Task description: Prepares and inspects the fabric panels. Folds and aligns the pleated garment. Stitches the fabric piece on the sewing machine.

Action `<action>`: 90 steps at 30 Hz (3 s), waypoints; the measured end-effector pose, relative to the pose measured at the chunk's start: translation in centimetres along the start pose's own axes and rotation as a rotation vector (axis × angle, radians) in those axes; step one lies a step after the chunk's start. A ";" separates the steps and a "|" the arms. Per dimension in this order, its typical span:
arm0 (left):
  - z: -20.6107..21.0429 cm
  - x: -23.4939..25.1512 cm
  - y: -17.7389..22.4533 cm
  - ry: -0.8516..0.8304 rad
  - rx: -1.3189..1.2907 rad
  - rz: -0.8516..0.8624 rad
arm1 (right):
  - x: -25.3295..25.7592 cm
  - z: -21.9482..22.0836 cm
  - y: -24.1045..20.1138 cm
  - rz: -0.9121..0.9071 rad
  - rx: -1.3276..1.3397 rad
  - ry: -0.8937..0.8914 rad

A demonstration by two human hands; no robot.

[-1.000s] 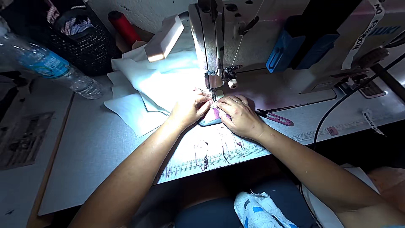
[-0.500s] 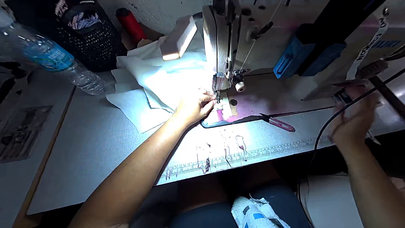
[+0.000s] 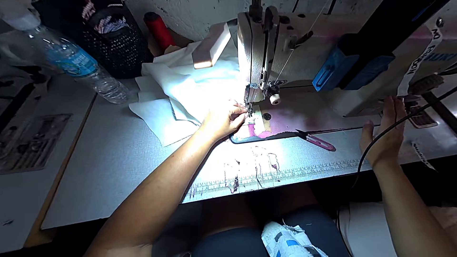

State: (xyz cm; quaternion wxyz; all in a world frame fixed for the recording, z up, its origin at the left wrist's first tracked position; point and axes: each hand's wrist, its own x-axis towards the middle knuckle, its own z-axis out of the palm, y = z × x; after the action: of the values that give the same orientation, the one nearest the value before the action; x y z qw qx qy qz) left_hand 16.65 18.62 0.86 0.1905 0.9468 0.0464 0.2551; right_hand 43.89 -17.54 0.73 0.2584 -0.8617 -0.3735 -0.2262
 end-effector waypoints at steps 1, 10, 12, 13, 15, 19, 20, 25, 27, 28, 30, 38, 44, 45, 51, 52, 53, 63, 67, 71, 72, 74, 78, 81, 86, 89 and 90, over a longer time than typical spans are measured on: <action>0.0 0.0 0.0 -0.001 -0.002 0.000 | 0.0 0.0 -0.1 0.001 -0.005 0.001; -0.2 0.3 -0.1 -0.008 0.007 -0.011 | -0.1 0.0 0.0 -0.010 0.016 -0.004; -0.2 0.5 -0.2 0.003 0.017 -0.008 | -0.1 0.0 0.0 -0.008 0.008 0.001; -0.2 0.6 -0.3 0.011 0.025 -0.003 | -0.1 0.0 0.0 -0.007 0.000 0.006; -0.3 0.9 -0.3 0.017 0.037 -0.007 | -0.2 -0.1 0.0 -0.011 -0.022 0.008; -0.4 1.1 -0.3 0.033 0.041 -0.020 | -0.4 -0.2 -0.2 -0.005 -0.070 -0.002; -0.4 1.0 -0.3 0.031 0.041 -0.019 | -0.4 -0.2 -0.3 0.002 -0.079 -0.012; -0.4 1.0 -0.4 0.011 0.038 0.015 | -0.3 -0.1 -0.5 -0.025 -0.090 -0.003; -0.2 0.8 -0.4 0.008 0.026 0.022 | -0.3 0.1 -0.5 -0.027 -0.106 0.010; -0.2 0.7 -0.5 0.005 0.016 0.029 | -0.3 0.1 -0.5 -0.028 -0.114 0.008; -0.3 0.5 -0.5 -0.002 -0.003 0.038 | -0.2 0.1 -0.6 -0.028 -0.138 0.006; -0.2 0.2 -0.3 -0.026 -0.051 0.013 | -0.3 0.3 -0.7 -0.017 -0.162 0.054; -0.3 0.4 -0.3 -0.038 -0.037 -0.009 | -0.2 0.2 -0.6 -0.007 -0.127 0.063; -0.2 0.4 -0.3 -0.035 -0.030 -0.008 | -0.2 0.0 -0.7 0.002 -0.134 0.062; -0.7 1.1 -0.3 -0.026 0.021 -0.001 | -2.1 -2.2 -1.4 0.144 -0.142 0.073; -0.8 1.2 -0.3 -0.031 0.030 -0.001 | -2.6 -2.8 -1.5 0.150 -0.130 0.095; -0.9 1.4 -0.3 -0.036 0.040 0.002 | -3.0 -3.6 -1.8 0.153 -0.110 0.119; -1.8 3.7 -0.8 -0.143 0.175 -0.124 | -6.2 -5.8 -10.9 -0.233 0.065 0.207; -1.5 4.0 -1.4 -0.116 0.201 -0.186 | -5.6 -1.5 -12.6 -0.171 0.150 -0.150; -1.2 3.4 -2.1 -0.090 0.242 -0.301 | -4.7 0.5 -11.7 -0.191 0.098 -0.227; -1.5 3.1 -2.3 -0.099 0.269 -0.348 | -4.6 0.5 -11.6 -0.222 0.072 -0.213; -2.0 2.8 -2.0 -0.124 0.288 -0.463 | -4.8 0.2 -11.5 -0.244 0.040 -0.203; -2.5 3.1 -1.1 -0.198 0.337 -0.539 | -4.4 -0.9 -12.6 -0.121 0.084 -0.201; -3.1 2.8 -1.1 -0.267 0.286 -0.493 | -4.3 -1.8 -15.2 -0.041 0.162 -0.244; -3.4 2.3 -1.5 -0.111 0.327 -0.318 | -3.8 -0.7 -21.2 -0.032 0.193 -0.456; -4.2 2.4 -0.7 -0.111 0.367 -0.249 | -2.1 0.8 -25.9 -0.043 0.078 -0.570; -4.5 2.4 -0.4 -0.112 0.375 -0.243 | -1.3 1.4 -27.4 -0.043 0.037 -0.613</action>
State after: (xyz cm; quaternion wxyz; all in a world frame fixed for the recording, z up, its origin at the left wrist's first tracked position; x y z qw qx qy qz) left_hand 16.49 20.93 5.37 0.0428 0.9658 0.1959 0.1642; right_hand 22.49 -1.25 6.50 0.1443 -0.8769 -0.4561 0.0457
